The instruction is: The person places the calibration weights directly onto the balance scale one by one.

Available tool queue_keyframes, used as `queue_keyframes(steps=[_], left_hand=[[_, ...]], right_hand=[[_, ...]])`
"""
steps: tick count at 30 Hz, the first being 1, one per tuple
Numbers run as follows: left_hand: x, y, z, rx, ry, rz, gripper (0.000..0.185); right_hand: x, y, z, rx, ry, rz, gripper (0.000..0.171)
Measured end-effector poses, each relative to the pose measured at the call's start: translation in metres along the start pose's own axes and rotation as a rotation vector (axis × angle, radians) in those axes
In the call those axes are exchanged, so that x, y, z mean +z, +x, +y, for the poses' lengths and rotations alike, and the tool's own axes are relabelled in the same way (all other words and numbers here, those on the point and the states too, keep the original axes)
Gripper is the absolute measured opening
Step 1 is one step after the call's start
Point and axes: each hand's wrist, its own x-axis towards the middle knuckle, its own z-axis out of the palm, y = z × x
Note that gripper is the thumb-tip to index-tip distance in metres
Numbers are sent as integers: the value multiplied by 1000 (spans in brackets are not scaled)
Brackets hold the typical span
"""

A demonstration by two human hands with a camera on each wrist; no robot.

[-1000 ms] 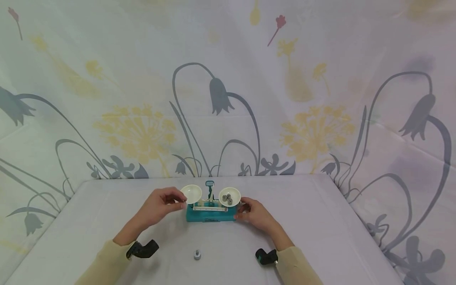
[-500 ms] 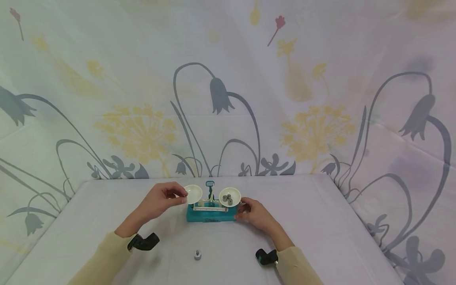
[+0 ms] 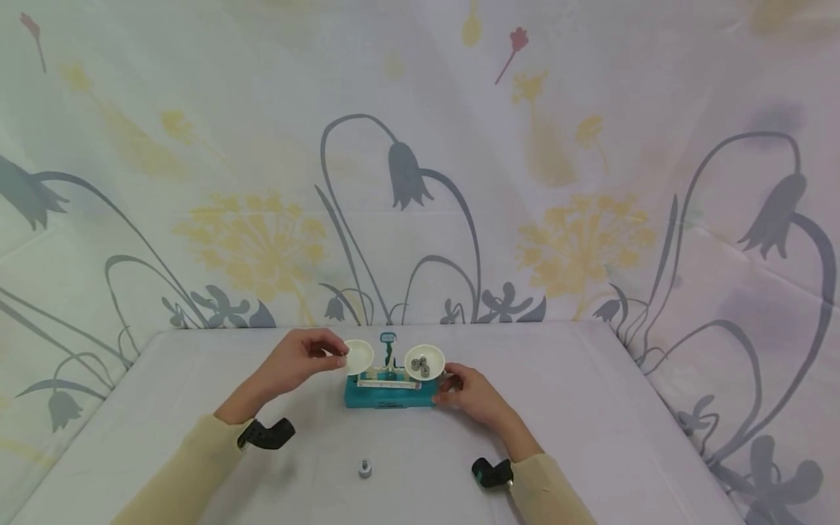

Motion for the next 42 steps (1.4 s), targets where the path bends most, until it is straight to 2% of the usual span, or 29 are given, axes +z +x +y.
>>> queue_keyframes(steps=[4, 7, 11, 14, 31, 42], left_hand=[[0, 2, 0, -4, 14, -10, 11], [0, 4, -1, 0, 19, -18, 11], [0, 8, -1, 7, 12, -34, 11], [0, 11, 0, 5, 7, -52, 12], [-1, 27, -6, -13, 76, -92, 11], [0, 35, -4, 32, 108, -108, 9]], right_hand=[[1, -1, -3, -4, -12, 3, 46], [0, -7, -21, -9, -12, 0, 43], [-1, -6, -18, -12, -6, -9, 45], [-1, 1, 0, -1, -5, -10, 48], [-1, 1, 3, -5, -14, -11, 48], [0, 1, 3, 3, -27, -9, 49]])
